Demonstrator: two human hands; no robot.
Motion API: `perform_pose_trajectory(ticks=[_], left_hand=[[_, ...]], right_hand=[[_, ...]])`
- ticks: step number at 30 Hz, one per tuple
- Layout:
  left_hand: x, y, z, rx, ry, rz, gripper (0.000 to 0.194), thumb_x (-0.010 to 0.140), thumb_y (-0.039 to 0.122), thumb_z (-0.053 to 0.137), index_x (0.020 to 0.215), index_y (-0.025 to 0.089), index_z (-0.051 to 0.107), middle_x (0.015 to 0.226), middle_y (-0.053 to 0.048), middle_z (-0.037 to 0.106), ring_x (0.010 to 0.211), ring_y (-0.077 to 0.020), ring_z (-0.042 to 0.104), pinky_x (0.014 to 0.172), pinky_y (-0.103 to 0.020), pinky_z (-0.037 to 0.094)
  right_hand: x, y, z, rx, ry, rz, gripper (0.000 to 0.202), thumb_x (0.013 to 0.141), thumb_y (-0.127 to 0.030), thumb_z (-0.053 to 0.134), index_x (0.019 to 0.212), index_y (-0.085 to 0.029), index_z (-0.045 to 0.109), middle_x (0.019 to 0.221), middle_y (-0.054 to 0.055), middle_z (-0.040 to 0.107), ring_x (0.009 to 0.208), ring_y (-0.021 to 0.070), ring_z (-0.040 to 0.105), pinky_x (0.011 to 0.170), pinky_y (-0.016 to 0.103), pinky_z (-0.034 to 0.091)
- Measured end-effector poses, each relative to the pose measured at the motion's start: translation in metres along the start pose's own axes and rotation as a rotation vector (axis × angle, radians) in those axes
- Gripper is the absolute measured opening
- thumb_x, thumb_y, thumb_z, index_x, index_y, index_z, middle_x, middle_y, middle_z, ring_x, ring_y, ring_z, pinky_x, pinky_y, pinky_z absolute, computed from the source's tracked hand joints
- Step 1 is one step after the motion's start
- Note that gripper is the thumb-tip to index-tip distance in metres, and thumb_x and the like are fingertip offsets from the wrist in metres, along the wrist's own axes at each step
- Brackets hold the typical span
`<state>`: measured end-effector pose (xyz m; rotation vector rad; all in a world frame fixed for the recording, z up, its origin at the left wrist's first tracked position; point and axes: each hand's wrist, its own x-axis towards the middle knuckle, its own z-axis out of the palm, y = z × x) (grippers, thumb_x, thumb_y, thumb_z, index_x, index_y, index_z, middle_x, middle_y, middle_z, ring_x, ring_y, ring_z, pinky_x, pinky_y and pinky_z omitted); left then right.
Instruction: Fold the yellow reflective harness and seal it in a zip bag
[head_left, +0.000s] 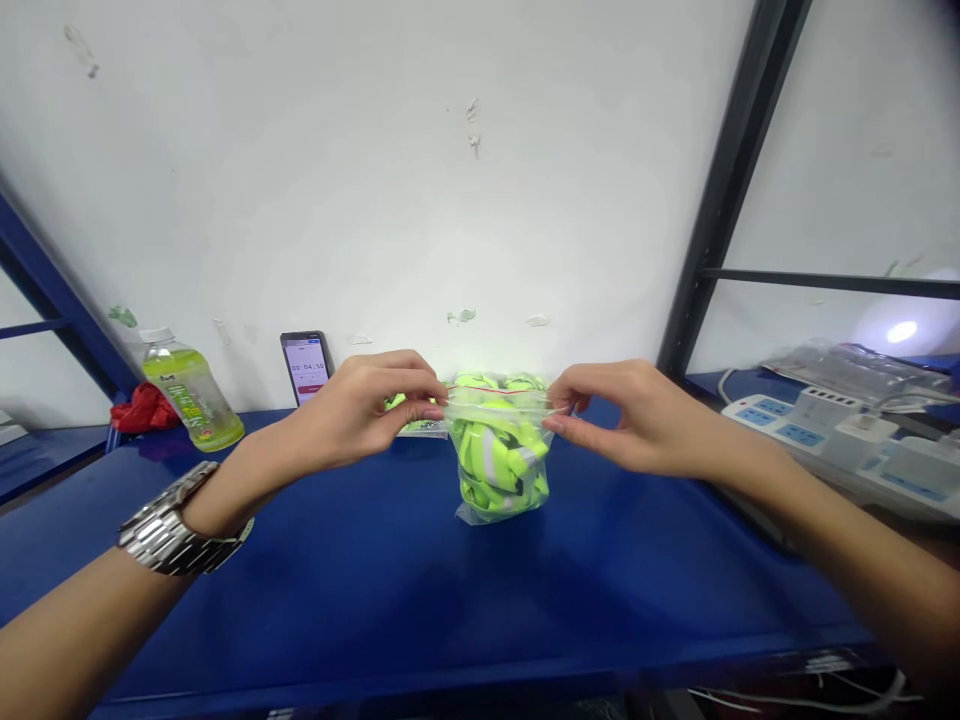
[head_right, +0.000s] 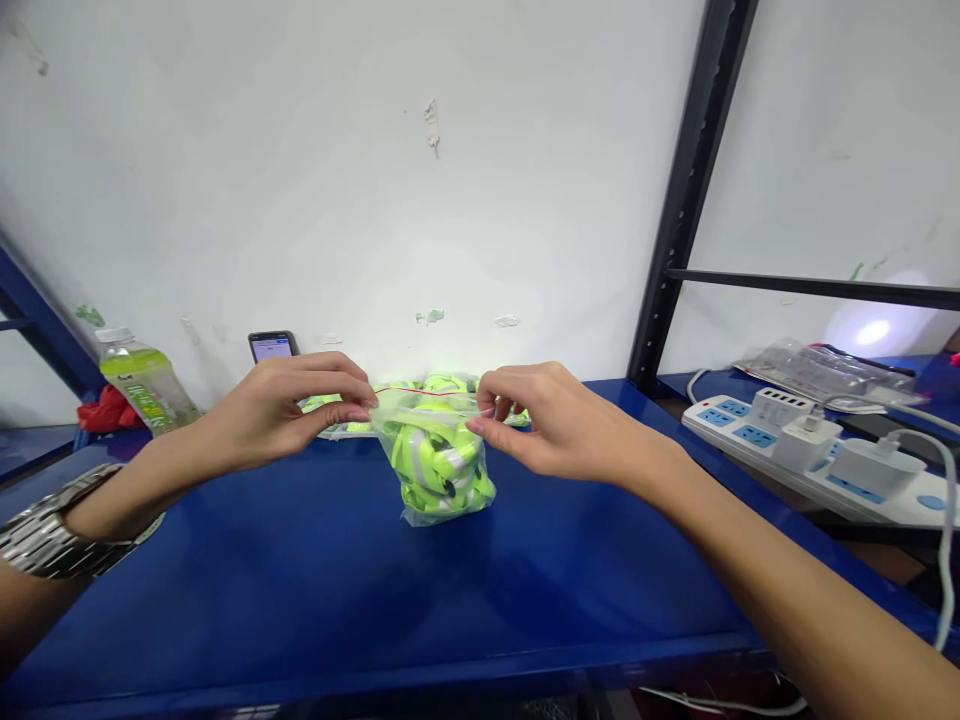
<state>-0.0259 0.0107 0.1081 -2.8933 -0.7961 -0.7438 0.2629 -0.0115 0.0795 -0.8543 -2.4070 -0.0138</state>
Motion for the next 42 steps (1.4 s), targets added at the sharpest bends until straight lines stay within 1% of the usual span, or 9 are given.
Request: perform_pose_trajectory(ticks=[3,7,10,13,19,25,31,37,42], left_hand=[[0.000,0.000,0.006,0.035,-0.029,-0.047,0.015,0.090,0.031,0.053,0.088,0.019,0.061,0.083,-0.003,0.064,0.072,-0.0139,0.058,0.064,-0.025,0.045],[0.003,0.001,0.011,0.118,-0.076,-0.025,0.021,0.090,0.032,0.054,0.075,0.018,0.054,0.069,0.000,0.057,0.059,-0.0116,0.050,0.054,-0.025,0.036],[0.003,-0.004,0.014,0.104,-0.039,0.034,0.014,0.091,0.021,0.049,0.080,0.018,0.056,0.078,-0.003,0.060,0.066,-0.0126,0.054,0.059,-0.026,0.039],[0.001,-0.011,0.015,0.066,0.015,0.035,0.011,0.091,0.020,0.049,0.085,0.018,0.058,0.083,-0.004,0.063,0.072,-0.0131,0.057,0.064,-0.025,0.042],[0.001,-0.017,0.016,0.037,0.037,-0.063,0.015,0.089,0.031,0.057,0.081,0.018,0.058,0.075,0.000,0.064,0.067,-0.0115,0.058,0.063,-0.023,0.042],[0.003,-0.013,0.013,-0.058,-0.017,-0.053,0.014,0.088,0.032,0.059,0.084,0.019,0.064,0.081,0.000,0.068,0.073,-0.0115,0.061,0.066,-0.022,0.045],[0.002,-0.013,0.015,-0.013,0.057,-0.075,0.018,0.090,0.034,0.055,0.084,0.018,0.060,0.079,-0.002,0.066,0.070,-0.0124,0.060,0.065,-0.023,0.045],[0.002,-0.010,0.015,-0.061,-0.015,-0.072,0.019,0.088,0.035,0.058,0.093,0.018,0.065,0.084,-0.002,0.067,0.073,-0.0124,0.060,0.065,-0.022,0.046],[0.002,-0.011,0.015,0.048,-0.027,-0.064,0.027,0.090,0.036,0.056,0.108,0.018,0.064,0.085,-0.003,0.065,0.072,-0.0128,0.059,0.064,-0.024,0.043]], right_hand=[[0.005,-0.004,0.004,0.021,0.026,-0.007,0.018,0.089,-0.033,0.055,0.080,-0.018,0.059,0.070,0.002,0.062,0.063,0.0135,0.055,0.061,0.026,0.041],[0.014,-0.011,0.002,0.073,-0.061,-0.059,0.021,0.085,-0.039,0.060,0.087,-0.018,0.064,0.075,0.002,0.063,0.063,0.0131,0.054,0.060,0.026,0.041],[0.019,-0.009,-0.006,0.145,-0.148,-0.072,0.020,0.086,-0.037,0.059,0.090,-0.018,0.066,0.082,0.004,0.066,0.070,0.0151,0.057,0.066,0.028,0.044],[0.018,0.000,-0.010,0.215,-0.166,-0.047,0.022,0.090,-0.035,0.053,0.089,-0.017,0.066,0.085,0.006,0.068,0.076,0.0168,0.060,0.070,0.029,0.046],[0.010,0.013,0.006,0.167,-0.065,0.085,0.025,0.091,-0.040,0.053,0.084,-0.018,0.064,0.076,0.004,0.067,0.068,0.0156,0.060,0.062,0.027,0.045],[0.010,0.007,0.005,0.003,0.029,-0.025,0.025,0.091,-0.034,0.053,0.077,-0.018,0.066,0.071,0.004,0.068,0.063,0.0155,0.059,0.060,0.028,0.043],[0.004,0.010,0.011,-0.079,0.165,0.000,0.021,0.090,-0.028,0.054,0.079,-0.016,0.068,0.073,0.006,0.068,0.062,0.0155,0.059,0.057,0.028,0.043],[0.001,0.013,0.016,0.066,0.072,-0.024,0.018,0.089,-0.030,0.057,0.090,-0.015,0.069,0.079,0.005,0.068,0.068,0.0148,0.061,0.063,0.027,0.046],[0.005,0.008,0.012,-0.108,-0.003,-0.012,0.041,0.091,-0.040,0.053,0.122,-0.015,0.061,0.089,0.008,0.070,0.077,0.0196,0.063,0.068,0.030,0.047]])
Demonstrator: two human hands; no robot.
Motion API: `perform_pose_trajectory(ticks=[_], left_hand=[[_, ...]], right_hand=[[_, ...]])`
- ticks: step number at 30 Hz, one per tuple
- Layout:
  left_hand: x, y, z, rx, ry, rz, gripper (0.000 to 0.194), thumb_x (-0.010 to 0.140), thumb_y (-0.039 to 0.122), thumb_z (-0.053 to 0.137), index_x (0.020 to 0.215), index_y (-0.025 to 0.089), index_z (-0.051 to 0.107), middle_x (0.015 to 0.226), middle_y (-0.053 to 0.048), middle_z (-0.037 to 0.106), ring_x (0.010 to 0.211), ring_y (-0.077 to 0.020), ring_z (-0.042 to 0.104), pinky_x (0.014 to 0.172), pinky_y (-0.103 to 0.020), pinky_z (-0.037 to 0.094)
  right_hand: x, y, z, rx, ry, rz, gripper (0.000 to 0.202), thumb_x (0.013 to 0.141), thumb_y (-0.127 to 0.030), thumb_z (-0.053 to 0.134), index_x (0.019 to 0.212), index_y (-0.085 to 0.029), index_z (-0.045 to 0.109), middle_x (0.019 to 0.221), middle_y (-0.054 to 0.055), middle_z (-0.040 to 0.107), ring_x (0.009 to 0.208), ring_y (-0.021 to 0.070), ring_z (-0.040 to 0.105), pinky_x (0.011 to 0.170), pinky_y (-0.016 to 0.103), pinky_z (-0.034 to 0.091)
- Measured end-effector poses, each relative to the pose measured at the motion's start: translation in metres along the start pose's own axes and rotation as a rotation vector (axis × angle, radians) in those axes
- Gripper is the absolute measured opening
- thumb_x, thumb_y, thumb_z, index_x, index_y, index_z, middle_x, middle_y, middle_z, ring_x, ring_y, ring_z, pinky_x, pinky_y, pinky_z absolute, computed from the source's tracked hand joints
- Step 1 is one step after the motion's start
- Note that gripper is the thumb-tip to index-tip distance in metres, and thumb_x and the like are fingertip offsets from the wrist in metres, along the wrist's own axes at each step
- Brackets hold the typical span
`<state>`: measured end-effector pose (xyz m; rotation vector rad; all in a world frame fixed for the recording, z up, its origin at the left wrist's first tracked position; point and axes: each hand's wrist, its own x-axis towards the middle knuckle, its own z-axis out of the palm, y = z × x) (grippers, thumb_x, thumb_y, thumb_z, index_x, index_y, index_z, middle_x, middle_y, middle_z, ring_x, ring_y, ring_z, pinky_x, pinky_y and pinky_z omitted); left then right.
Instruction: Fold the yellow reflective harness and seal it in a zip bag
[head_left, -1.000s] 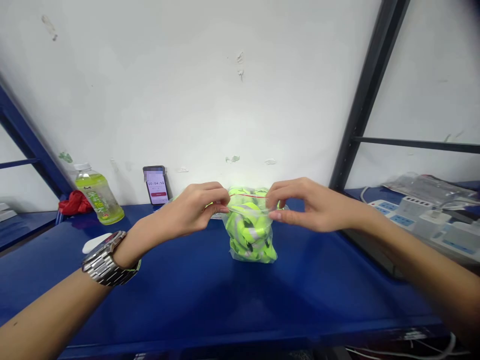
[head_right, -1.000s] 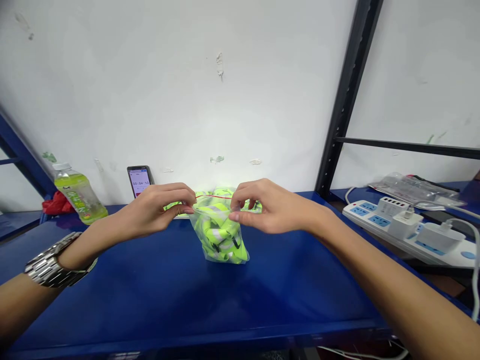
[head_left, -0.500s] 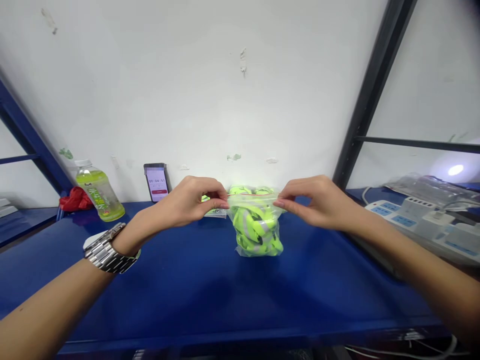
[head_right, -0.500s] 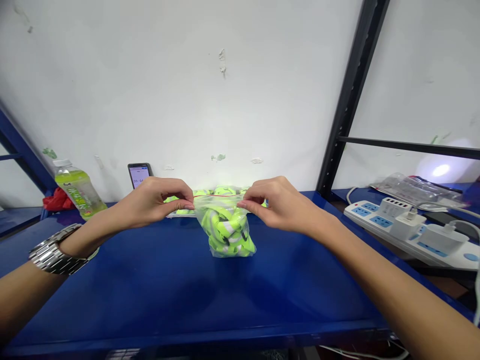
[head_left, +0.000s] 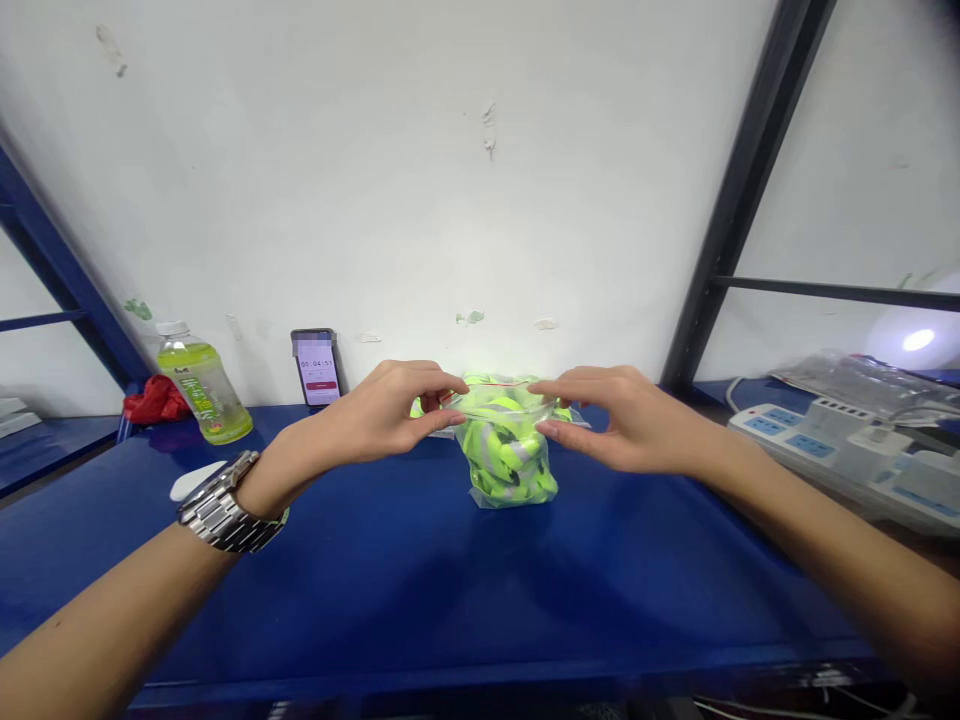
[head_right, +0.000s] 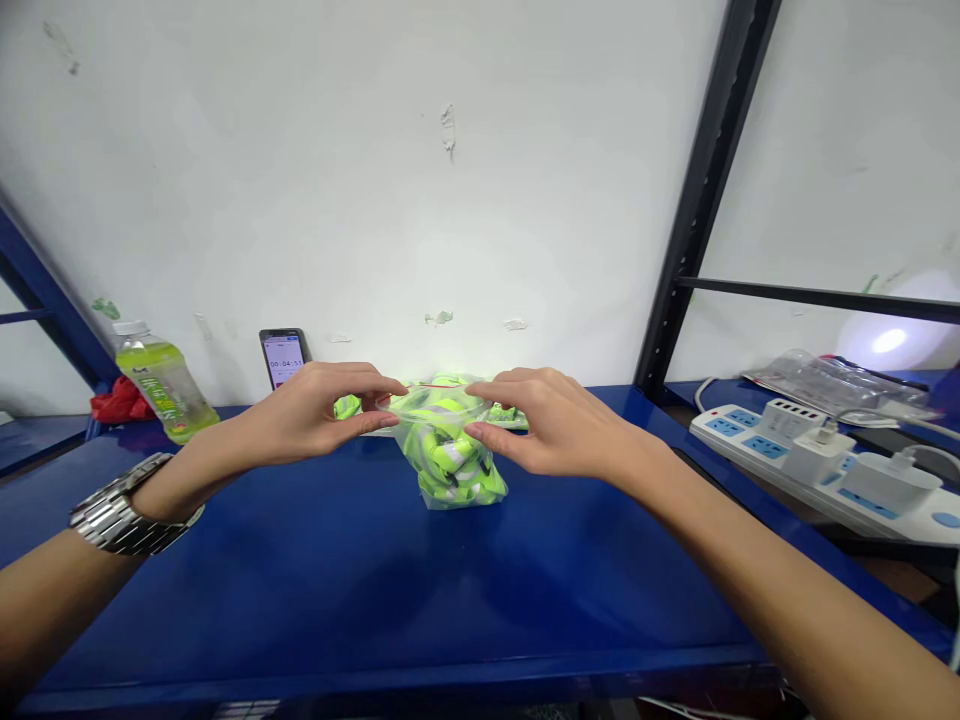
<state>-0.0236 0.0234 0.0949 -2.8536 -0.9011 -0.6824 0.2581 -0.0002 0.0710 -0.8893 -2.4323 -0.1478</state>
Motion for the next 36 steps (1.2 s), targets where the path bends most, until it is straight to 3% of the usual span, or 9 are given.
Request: perform_pose_trajectory(ticks=[6,10,13,20,23,25,28,33,36], left_hand=[[-0.003,0.000,0.005,0.046,-0.020,0.034,0.032,0.095,0.034,0.048,0.123,0.021,0.056,0.089,-0.003,0.061,0.074,-0.0127,0.056,0.066,-0.025,0.042],[-0.006,0.001,0.005,-0.014,0.031,0.063,0.017,0.093,0.031,0.052,0.099,0.018,0.061,0.083,-0.002,0.060,0.073,-0.0120,0.056,0.066,-0.024,0.042],[-0.009,0.000,0.003,-0.058,0.069,0.044,0.013,0.092,0.027,0.054,0.085,0.018,0.058,0.081,-0.001,0.061,0.072,-0.0107,0.056,0.066,-0.023,0.042],[-0.010,-0.007,0.012,-0.010,0.143,0.001,0.002,0.090,0.020,0.053,0.088,0.019,0.054,0.081,0.001,0.062,0.071,-0.0099,0.057,0.064,-0.023,0.042],[-0.010,-0.008,0.019,-0.033,0.168,-0.037,0.014,0.090,0.017,0.048,0.104,0.018,0.047,0.086,-0.001,0.061,0.074,-0.0118,0.058,0.064,-0.024,0.043],[-0.010,-0.007,0.021,-0.027,0.146,-0.056,0.016,0.092,0.017,0.044,0.108,0.017,0.046,0.089,-0.003,0.061,0.076,-0.0129,0.057,0.064,-0.025,0.043],[-0.011,-0.004,0.019,-0.001,0.088,-0.091,0.012,0.095,0.024,0.042,0.095,0.017,0.052,0.086,-0.004,0.061,0.074,-0.0137,0.055,0.063,-0.026,0.041],[-0.015,-0.003,0.011,-0.069,-0.018,-0.177,0.017,0.095,0.030,0.042,0.090,0.018,0.054,0.079,-0.001,0.060,0.067,-0.0128,0.053,0.061,-0.025,0.039],[-0.017,-0.002,0.009,-0.081,-0.036,-0.198,0.017,0.094,0.031,0.044,0.091,0.018,0.055,0.077,0.000,0.060,0.065,-0.0122,0.052,0.059,-0.024,0.038]], right_hand=[[0.002,-0.006,-0.001,-0.128,-0.036,-0.012,0.045,0.095,-0.040,0.045,0.129,-0.012,0.056,0.093,0.011,0.069,0.077,0.0205,0.063,0.068,0.032,0.047],[-0.001,-0.002,-0.005,-0.086,0.026,-0.022,0.033,0.095,-0.036,0.047,0.110,-0.016,0.068,0.081,0.007,0.071,0.066,0.0178,0.063,0.060,0.029,0.045],[-0.002,0.003,-0.009,0.034,0.082,-0.024,0.023,0.091,-0.032,0.054,0.093,-0.019,0.073,0.082,0.005,0.073,0.067,0.0161,0.065,0.060,0.027,0.046],[0.001,0.002,-0.004,0.075,0.112,0.016,0.011,0.086,-0.025,0.061,0.080,-0.018,0.067,0.073,0.002,0.070,0.063,0.0136,0.064,0.058,0.025,0.047],[0.000,0.004,0.004,0.071,0.144,0.046,0.008,0.087,-0.022,0.058,0.082,-0.019,0.063,0.075,0.003,0.069,0.065,0.0140,0.063,0.058,0.025,0.046],[-0.001,0.005,0.008,0.116,0.157,0.065,0.010,0.088,-0.022,0.056,0.097,-0.020,0.060,0.079,0.003,0.070,0.069,0.0152,0.065,0.061,0.026,0.048],[-0.003,0.005,0.011,0.164,0.147,0.097,0.030,0.089,-0.023,0.055,0.119,-0.021,0.050,0.082,0.003,0.069,0.074,0.0161,0.065,0.066,0.027,0.050],[-0.004,0.002,0.010,0.093,0.048,0.129,0.012,0.090,-0.024,0.052,0.098,-0.019,0.059,0.083,0.003,0.067,0.071,0.0151,0.061,0.065,0.027,0.047],[-0.002,0.001,0.009,0.115,0.014,0.163,0.013,0.091,-0.029,0.052,0.093,-0.019,0.060,0.082,0.003,0.066,0.070,0.0149,0.060,0.063,0.027,0.046]])
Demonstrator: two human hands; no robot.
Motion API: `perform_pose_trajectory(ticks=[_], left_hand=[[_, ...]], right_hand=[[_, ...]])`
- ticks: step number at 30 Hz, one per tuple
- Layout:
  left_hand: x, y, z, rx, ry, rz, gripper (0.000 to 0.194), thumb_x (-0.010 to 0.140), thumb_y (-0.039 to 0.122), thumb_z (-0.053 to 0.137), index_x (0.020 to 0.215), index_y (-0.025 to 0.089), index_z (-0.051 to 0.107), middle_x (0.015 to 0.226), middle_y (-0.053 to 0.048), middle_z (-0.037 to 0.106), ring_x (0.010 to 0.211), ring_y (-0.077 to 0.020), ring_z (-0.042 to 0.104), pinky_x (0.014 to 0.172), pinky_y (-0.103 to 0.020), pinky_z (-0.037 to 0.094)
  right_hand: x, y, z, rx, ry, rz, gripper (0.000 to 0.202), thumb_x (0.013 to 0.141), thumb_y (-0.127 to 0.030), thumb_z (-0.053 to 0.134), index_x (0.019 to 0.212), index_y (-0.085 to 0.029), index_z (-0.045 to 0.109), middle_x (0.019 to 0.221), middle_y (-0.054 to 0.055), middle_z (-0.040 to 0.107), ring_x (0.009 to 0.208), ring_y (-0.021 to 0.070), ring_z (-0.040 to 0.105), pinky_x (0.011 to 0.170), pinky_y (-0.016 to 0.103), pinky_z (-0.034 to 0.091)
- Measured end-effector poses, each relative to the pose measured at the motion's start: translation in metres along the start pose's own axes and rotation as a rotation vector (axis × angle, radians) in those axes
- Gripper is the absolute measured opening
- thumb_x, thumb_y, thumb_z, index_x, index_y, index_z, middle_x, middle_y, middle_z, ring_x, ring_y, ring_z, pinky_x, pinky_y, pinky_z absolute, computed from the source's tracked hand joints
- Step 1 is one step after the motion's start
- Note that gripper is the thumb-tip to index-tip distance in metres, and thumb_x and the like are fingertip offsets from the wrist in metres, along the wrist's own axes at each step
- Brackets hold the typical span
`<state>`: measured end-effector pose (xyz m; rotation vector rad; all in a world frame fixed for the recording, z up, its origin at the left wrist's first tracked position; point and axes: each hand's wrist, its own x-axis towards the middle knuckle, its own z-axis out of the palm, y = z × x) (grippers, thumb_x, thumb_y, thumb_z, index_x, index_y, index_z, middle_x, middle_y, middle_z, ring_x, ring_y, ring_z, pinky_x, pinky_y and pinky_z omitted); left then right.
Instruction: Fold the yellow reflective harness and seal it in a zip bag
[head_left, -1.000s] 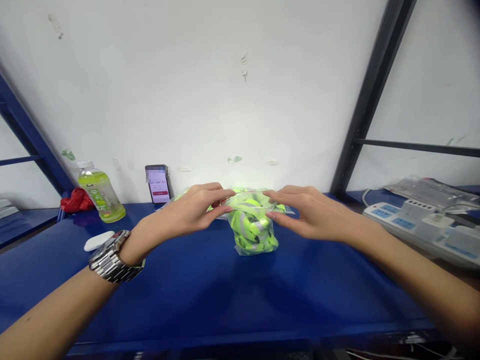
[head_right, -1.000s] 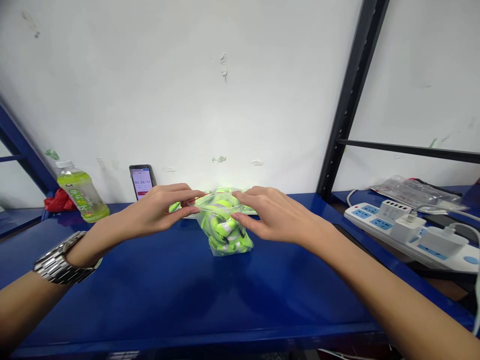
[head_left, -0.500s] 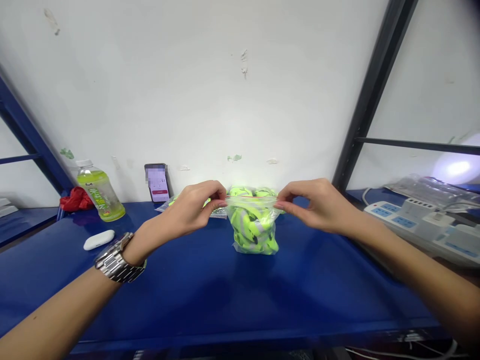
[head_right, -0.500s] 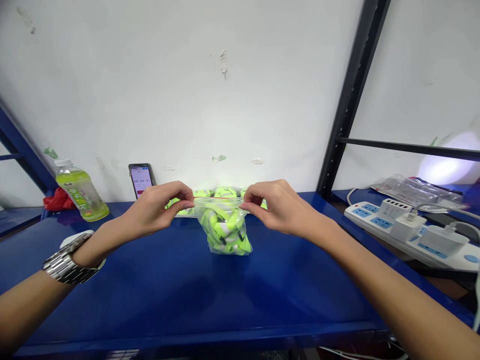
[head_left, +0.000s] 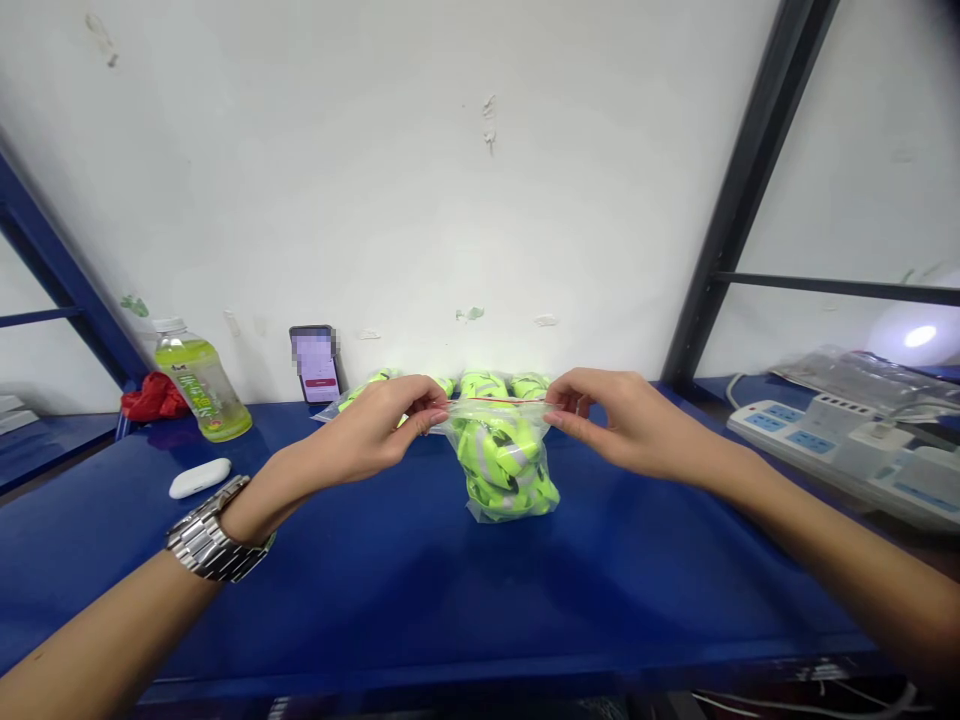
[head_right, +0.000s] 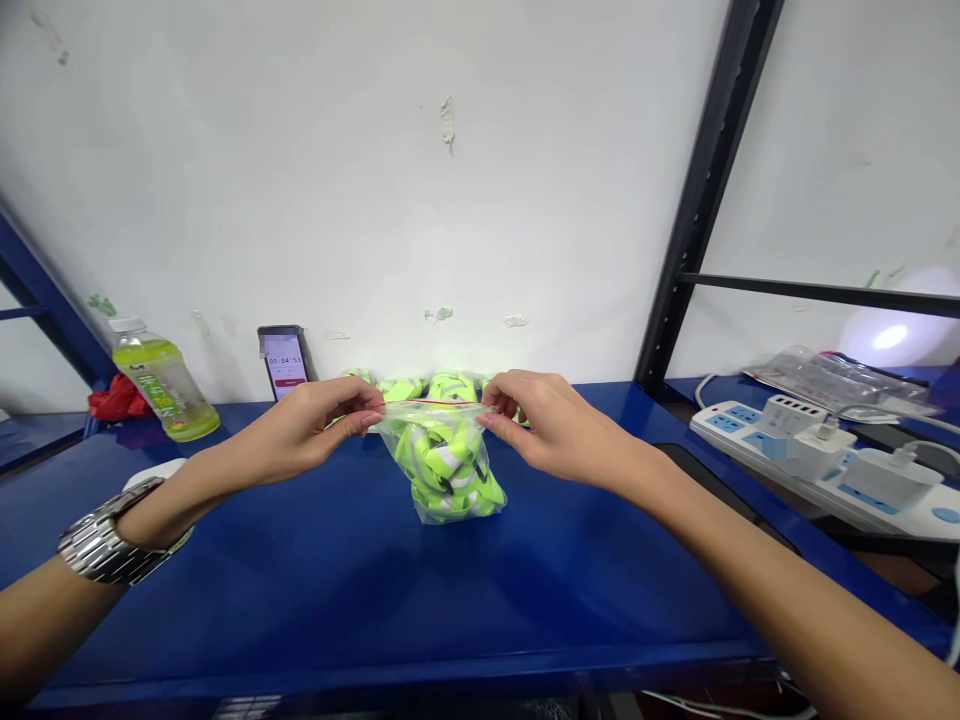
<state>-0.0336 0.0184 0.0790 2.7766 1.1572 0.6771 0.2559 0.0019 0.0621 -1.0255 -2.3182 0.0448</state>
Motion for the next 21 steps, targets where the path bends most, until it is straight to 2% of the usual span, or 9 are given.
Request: perform_pose_trajectory(ticks=[6,11,17,21], left_hand=[[0.001,0.001,0.006,0.077,0.091,0.089,0.019,0.095,0.031,0.041,0.090,0.017,0.054,0.075,-0.001,0.060,0.060,-0.0121,0.050,0.058,-0.025,0.036],[0.001,0.000,0.009,0.084,0.152,0.144,0.017,0.095,0.029,0.042,0.090,0.017,0.054,0.075,-0.001,0.061,0.060,-0.0118,0.053,0.057,-0.025,0.037],[0.002,-0.003,0.010,0.122,0.172,0.176,0.016,0.096,0.028,0.042,0.090,0.017,0.053,0.076,-0.002,0.062,0.063,-0.0122,0.055,0.057,-0.024,0.038],[0.001,-0.007,0.013,0.150,0.175,0.187,0.015,0.096,0.028,0.042,0.090,0.017,0.052,0.078,-0.002,0.062,0.064,-0.0122,0.056,0.057,-0.024,0.038]], right_hand=[[0.003,0.001,-0.002,0.021,-0.013,0.081,0.012,0.090,-0.028,0.051,0.090,-0.018,0.059,0.083,0.005,0.068,0.072,0.0172,0.061,0.064,0.029,0.046],[0.005,0.004,-0.001,0.109,-0.036,0.080,0.016,0.090,-0.033,0.051,0.091,-0.019,0.060,0.083,0.005,0.068,0.072,0.0173,0.061,0.061,0.028,0.045],[0.003,0.002,0.002,-0.074,0.101,0.033,0.015,0.092,-0.026,0.046,0.083,-0.018,0.056,0.069,0.002,0.060,0.058,0.0135,0.051,0.055,0.026,0.037],[0.001,-0.001,0.003,0.002,0.033,0.037,0.015,0.092,-0.031,0.050,0.091,-0.018,0.057,0.077,0.003,0.064,0.066,0.0148,0.056,0.059,0.026,0.040]])
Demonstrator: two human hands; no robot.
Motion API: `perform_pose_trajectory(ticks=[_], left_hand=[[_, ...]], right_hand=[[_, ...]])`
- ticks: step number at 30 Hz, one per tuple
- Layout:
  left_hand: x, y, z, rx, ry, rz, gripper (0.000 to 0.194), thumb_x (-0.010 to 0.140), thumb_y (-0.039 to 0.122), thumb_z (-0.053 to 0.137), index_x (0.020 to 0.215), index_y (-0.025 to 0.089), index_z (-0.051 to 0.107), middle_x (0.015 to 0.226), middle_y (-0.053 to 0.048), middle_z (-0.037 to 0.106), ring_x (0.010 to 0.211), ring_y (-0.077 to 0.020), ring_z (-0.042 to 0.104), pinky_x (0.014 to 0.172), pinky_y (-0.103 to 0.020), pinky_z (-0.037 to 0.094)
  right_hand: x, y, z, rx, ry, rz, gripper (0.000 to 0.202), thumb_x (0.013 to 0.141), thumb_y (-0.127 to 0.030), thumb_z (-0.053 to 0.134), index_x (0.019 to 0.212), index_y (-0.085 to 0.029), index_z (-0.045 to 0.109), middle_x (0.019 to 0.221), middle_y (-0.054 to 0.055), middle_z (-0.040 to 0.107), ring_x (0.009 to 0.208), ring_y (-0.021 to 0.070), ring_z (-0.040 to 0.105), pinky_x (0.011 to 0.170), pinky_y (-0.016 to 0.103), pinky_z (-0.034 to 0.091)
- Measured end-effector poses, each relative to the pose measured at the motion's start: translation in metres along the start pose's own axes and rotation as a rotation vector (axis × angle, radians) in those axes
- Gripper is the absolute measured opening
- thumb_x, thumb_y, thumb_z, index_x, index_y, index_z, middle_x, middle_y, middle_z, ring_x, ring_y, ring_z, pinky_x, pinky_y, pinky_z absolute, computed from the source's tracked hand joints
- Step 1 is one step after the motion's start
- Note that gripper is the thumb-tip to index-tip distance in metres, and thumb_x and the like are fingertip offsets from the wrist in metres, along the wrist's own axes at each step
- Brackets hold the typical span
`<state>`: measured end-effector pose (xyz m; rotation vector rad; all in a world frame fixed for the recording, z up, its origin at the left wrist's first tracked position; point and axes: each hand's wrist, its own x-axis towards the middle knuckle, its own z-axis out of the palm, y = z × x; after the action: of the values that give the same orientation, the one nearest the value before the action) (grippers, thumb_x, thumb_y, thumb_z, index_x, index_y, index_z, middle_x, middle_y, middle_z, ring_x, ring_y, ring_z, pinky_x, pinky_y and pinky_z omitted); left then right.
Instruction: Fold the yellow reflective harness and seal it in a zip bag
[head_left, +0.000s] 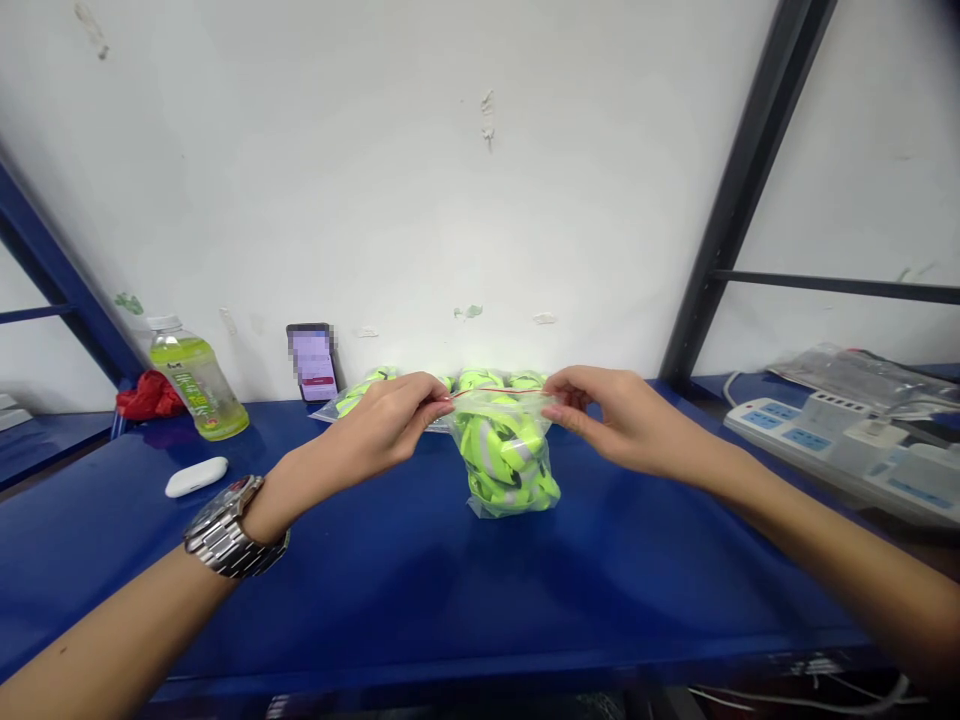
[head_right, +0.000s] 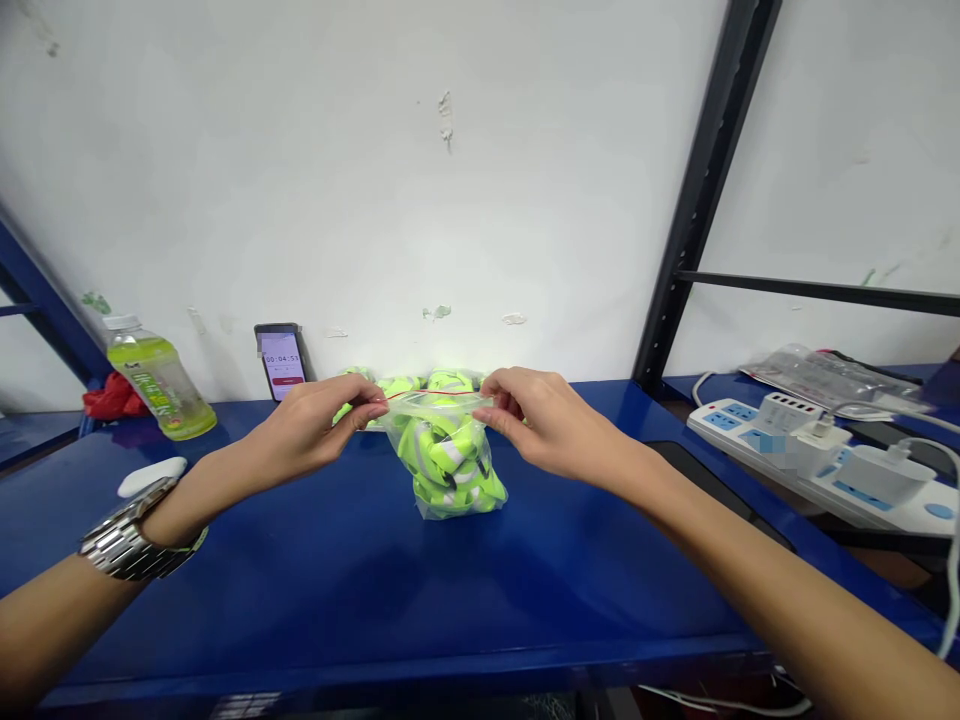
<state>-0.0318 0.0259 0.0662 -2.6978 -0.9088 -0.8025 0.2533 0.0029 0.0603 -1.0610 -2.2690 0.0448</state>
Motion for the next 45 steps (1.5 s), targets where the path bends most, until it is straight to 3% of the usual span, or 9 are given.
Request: perform_pose_trajectory(ticks=[3,10,16,23,33,38,45], left_hand=[[-0.001,-0.001,0.001,0.003,0.009,0.010,0.015,0.097,0.026,0.041,0.090,0.017,0.051,0.078,-0.002,0.061,0.063,-0.0122,0.055,0.057,-0.025,0.038],[-0.001,-0.003,0.000,0.013,-0.012,0.015,0.015,0.097,0.027,0.040,0.092,0.018,0.051,0.082,-0.003,0.062,0.068,-0.0134,0.057,0.059,-0.025,0.039],[-0.004,-0.003,-0.002,0.030,-0.088,-0.002,0.016,0.097,0.027,0.039,0.094,0.019,0.052,0.083,-0.004,0.062,0.066,-0.0129,0.056,0.058,-0.025,0.039],[-0.006,0.003,-0.005,0.023,-0.062,0.026,0.013,0.096,0.027,0.043,0.090,0.018,0.051,0.074,0.000,0.058,0.060,-0.0118,0.051,0.057,-0.025,0.037],[-0.001,0.011,-0.009,-0.174,-0.082,-0.042,0.017,0.093,0.033,0.048,0.093,0.018,0.056,0.082,-0.003,0.062,0.071,-0.0131,0.056,0.063,-0.025,0.042],[0.001,0.009,-0.004,-0.106,-0.101,-0.094,0.014,0.094,0.029,0.046,0.088,0.018,0.053,0.076,-0.002,0.060,0.063,-0.0127,0.053,0.057,-0.025,0.038],[-0.003,0.007,0.001,0.024,-0.101,0.008,0.010,0.096,0.022,0.036,0.089,0.019,0.042,0.078,-0.003,0.053,0.063,-0.0130,0.048,0.056,-0.025,0.035]], right_hand=[[0.001,0.001,0.002,0.013,-0.031,0.033,0.015,0.090,-0.032,0.053,0.086,-0.018,0.058,0.074,0.003,0.064,0.064,0.0151,0.056,0.057,0.026,0.039],[0.003,-0.003,0.000,-0.062,0.110,0.072,0.012,0.087,-0.023,0.052,0.077,-0.018,0.058,0.065,0.002,0.064,0.058,0.0144,0.055,0.054,0.026,0.037],[-0.001,-0.008,-0.004,-0.021,0.065,0.063,0.013,0.087,-0.024,0.052,0.081,-0.018,0.062,0.073,0.004,0.068,0.065,0.0173,0.061,0.058,0.028,0.043],[-0.004,-0.010,-0.006,-0.028,0.072,-0.007,0.013,0.087,-0.024,0.054,0.081,-0.017,0.063,0.072,0.003,0.068,0.064,0.0162,0.062,0.060,0.028,0.045],[-0.001,-0.009,-0.003,0.140,-0.013,0.009,0.020,0.087,-0.036,0.058,0.094,-0.018,0.062,0.080,0.005,0.069,0.068,0.0168,0.062,0.062,0.028,0.048],[0.000,-0.012,0.000,0.149,0.011,0.016,0.013,0.086,-0.028,0.058,0.078,-0.018,0.060,0.066,0.002,0.063,0.061,0.0141,0.055,0.059,0.027,0.044],[-0.002,-0.011,0.001,0.227,0.089,0.060,0.012,0.080,-0.025,0.063,0.071,-0.017,0.065,0.062,0.001,0.062,0.059,0.0143,0.054,0.058,0.028,0.044]])
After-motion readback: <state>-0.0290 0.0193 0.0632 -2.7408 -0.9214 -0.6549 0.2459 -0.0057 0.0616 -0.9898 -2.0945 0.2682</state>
